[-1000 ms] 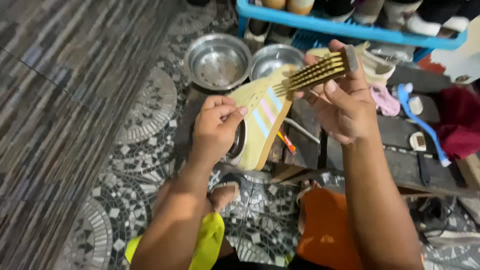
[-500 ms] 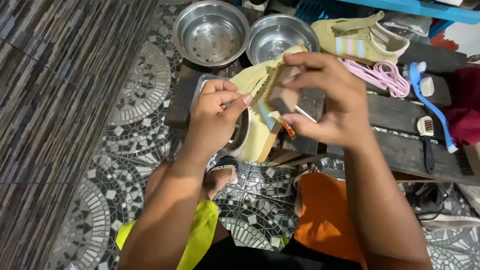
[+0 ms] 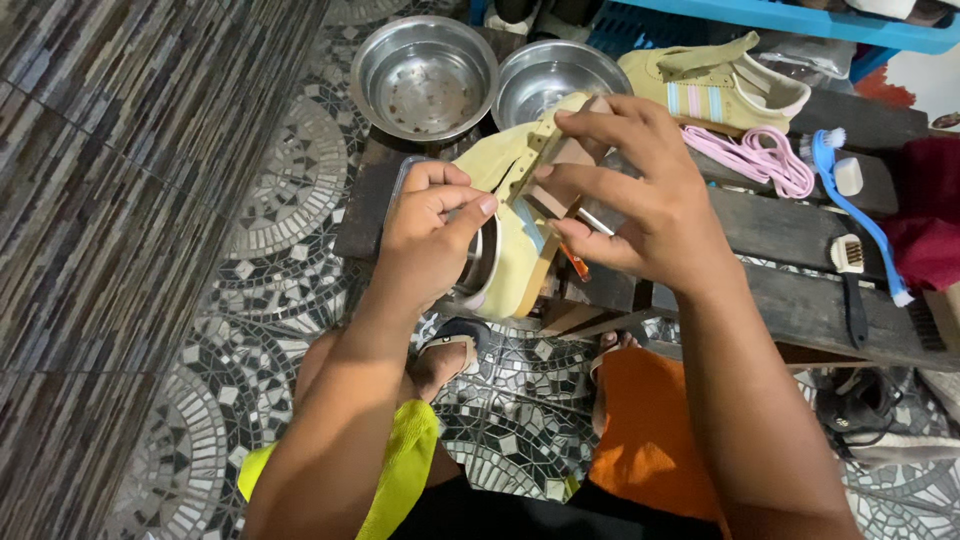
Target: The person wipes a beige sneaker with an orange cloth, then uses a brush to scrub the side stripes and upper surface. Finally, the person wipes the shoe again with the cloth.
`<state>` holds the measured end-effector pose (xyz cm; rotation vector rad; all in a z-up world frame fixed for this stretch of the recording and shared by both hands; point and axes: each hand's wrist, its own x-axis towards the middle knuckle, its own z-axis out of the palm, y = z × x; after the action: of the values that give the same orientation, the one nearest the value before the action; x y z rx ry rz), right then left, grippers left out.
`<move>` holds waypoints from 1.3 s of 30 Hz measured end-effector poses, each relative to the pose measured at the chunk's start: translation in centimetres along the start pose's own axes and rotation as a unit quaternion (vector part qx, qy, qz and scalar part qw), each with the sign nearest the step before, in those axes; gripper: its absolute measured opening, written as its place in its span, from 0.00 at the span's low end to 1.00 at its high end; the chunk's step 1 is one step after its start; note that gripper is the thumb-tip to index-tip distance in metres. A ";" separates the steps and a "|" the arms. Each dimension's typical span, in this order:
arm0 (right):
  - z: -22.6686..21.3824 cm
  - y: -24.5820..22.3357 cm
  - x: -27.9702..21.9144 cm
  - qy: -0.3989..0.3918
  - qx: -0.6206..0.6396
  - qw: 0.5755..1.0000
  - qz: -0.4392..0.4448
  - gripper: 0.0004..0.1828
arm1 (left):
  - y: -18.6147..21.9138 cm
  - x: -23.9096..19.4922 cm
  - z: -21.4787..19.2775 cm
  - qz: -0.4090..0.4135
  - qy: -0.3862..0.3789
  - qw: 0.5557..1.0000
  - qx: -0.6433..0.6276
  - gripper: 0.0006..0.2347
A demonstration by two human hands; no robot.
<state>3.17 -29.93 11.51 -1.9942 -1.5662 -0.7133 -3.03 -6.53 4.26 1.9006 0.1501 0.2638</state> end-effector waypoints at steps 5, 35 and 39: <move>1.4 0.2 -0.6 -0.003 -0.014 1.000 -0.009 0.20 | 0.5 0.1 -0.2 -0.024 -0.013 1.000 -0.002 0.11; 0.6 1.9 0.2 -0.030 -0.061 0.997 -0.020 0.18 | -0.5 0.2 -0.2 0.066 -0.030 0.997 0.039 0.10; 1.0 2.0 0.3 -0.032 -0.026 0.998 -0.039 0.16 | 0.2 -0.1 -0.5 0.062 -0.041 0.996 0.052 0.10</move>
<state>5.26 -29.49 10.89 -2.0215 -1.6860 -0.7344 -3.27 -6.13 4.59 2.0234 -0.0114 0.2652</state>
